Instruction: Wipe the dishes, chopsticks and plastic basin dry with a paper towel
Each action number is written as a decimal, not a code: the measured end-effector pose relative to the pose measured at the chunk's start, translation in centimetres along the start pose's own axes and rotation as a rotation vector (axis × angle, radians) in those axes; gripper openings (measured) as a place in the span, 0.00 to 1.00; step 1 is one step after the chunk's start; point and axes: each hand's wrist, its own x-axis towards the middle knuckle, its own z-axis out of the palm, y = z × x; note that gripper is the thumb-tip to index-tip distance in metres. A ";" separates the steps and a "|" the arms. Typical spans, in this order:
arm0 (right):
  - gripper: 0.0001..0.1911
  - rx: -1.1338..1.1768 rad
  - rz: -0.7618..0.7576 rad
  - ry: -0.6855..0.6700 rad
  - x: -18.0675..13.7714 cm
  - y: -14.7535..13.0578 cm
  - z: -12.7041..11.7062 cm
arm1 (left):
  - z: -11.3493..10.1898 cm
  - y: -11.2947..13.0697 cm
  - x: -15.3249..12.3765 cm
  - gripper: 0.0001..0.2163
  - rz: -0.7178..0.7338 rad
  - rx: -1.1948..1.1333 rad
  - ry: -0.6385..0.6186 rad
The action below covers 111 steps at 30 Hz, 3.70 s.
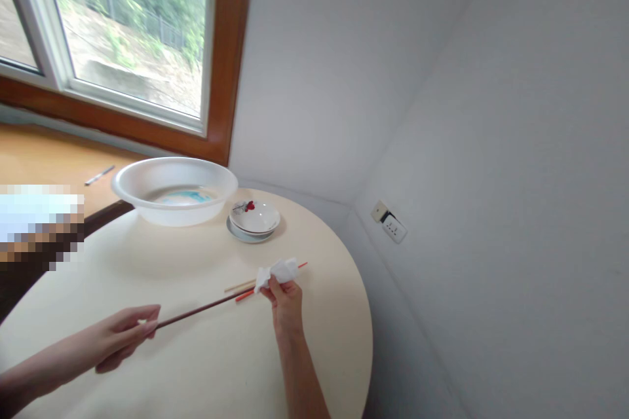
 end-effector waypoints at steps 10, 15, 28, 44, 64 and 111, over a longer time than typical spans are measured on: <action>0.16 -0.347 -0.104 -0.030 -0.3 0.3 -2.2 | -1.7 2.3 -0.4 0.18 0.068 -0.548 0.164; 0.15 -0.396 -0.105 -0.057 -0.6 1.7 -2.3 | -1.5 4.5 0.3 0.20 0.117 -0.859 0.392; 0.17 -0.392 -0.029 -0.100 -2.9 3.5 0.1 | 6.3 5.9 5.1 0.19 0.337 -0.493 0.416; 0.21 -0.208 0.006 -0.114 -2.9 1.5 0.4 | 7.7 5.0 4.3 0.19 0.298 -0.260 0.264; 0.19 -0.054 0.173 -0.272 -5.1 2.9 2.7 | 9.1 4.5 3.6 0.13 0.131 -0.326 0.034; 0.21 -0.042 0.049 -0.055 -2.4 0.3 1.0 | 7.5 4.1 0.8 0.26 -0.201 -0.411 -0.256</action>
